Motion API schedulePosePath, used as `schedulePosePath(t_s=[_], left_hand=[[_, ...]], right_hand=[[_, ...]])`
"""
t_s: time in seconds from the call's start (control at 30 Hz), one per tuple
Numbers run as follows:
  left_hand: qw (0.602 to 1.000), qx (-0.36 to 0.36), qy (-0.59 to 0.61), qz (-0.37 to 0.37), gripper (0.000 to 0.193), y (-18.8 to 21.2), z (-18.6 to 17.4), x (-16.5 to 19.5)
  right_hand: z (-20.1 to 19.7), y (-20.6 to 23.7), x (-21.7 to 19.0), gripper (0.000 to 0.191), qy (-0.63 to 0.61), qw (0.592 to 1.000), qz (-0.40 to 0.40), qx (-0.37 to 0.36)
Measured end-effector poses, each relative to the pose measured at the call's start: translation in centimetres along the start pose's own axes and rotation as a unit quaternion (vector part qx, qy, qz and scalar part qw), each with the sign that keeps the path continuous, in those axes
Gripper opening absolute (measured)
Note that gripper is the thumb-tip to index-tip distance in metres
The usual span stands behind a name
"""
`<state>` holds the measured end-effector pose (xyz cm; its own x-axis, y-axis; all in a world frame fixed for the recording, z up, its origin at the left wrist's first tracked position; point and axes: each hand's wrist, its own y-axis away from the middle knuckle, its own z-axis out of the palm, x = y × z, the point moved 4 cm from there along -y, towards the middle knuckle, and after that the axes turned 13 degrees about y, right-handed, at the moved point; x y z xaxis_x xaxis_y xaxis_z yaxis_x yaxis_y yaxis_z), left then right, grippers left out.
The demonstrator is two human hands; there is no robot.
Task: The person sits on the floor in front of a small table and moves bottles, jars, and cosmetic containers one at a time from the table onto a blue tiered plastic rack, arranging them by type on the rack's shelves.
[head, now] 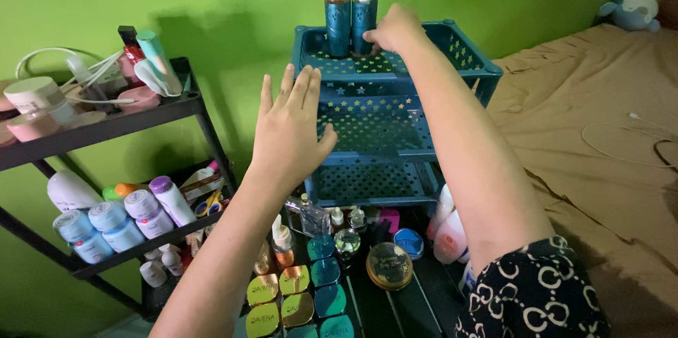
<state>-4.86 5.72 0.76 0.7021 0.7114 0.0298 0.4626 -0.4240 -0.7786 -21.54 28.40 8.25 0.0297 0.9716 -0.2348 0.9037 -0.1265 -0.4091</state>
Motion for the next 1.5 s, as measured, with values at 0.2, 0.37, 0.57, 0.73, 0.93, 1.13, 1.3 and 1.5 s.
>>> schedulePosePath(t_s=[0.2, 0.37, 0.57, 0.73, 0.93, 1.13, 1.3, 1.5], left_hand=[[1.000, 0.003, 0.006, 0.003, 0.083, -0.1, -0.2, 0.0], [1.000, 0.005, 0.018, -0.001, 0.082, 0.0, -0.3, 0.2], [1.000, 0.009, 0.017, -0.001, 0.081, 0.3, -0.4, 0.5], [1.000, -0.009, 0.011, -0.010, 0.084, 0.4, -0.8, 1.2], [0.999, -0.032, -0.007, -0.020, 0.091, 0.9, -1.5, 2.5], [0.998, -0.052, -0.024, -0.023, 0.094, 2.9, -1.5, 4.4], [0.997, -0.060, -0.036, -0.041, 0.097, 5.8, -2.1, 6.8], [0.994, -0.088, -0.029, -0.061, 0.098, 11.5, -2.6, 10.2]], right_hand=[[-0.1, 0.0, -0.1, 0.024, -0.003, 1.000, -0.002, -0.002], [-0.3, 0.0, -0.2, 0.026, 0.023, 1.000, -0.002, -0.006], [-1.5, 0.3, -0.4, 0.031, 0.093, 0.996, -0.001, -0.014], [-3.2, 1.7, 0.7, 0.013, -0.031, 0.994, 0.061, -0.081], [-7.2, 6.6, 1.2, 0.016, 0.013, 0.992, -0.064, 0.106], [-7.1, 15.8, 0.8, 0.021, 0.013, 0.970, -0.168, 0.175], [-6.5, 24.4, 0.3, 0.040, 0.089, 0.918, -0.246, 0.297], [-3.7, 33.3, 0.0, 0.054, 0.074, 0.915, -0.263, 0.297]])
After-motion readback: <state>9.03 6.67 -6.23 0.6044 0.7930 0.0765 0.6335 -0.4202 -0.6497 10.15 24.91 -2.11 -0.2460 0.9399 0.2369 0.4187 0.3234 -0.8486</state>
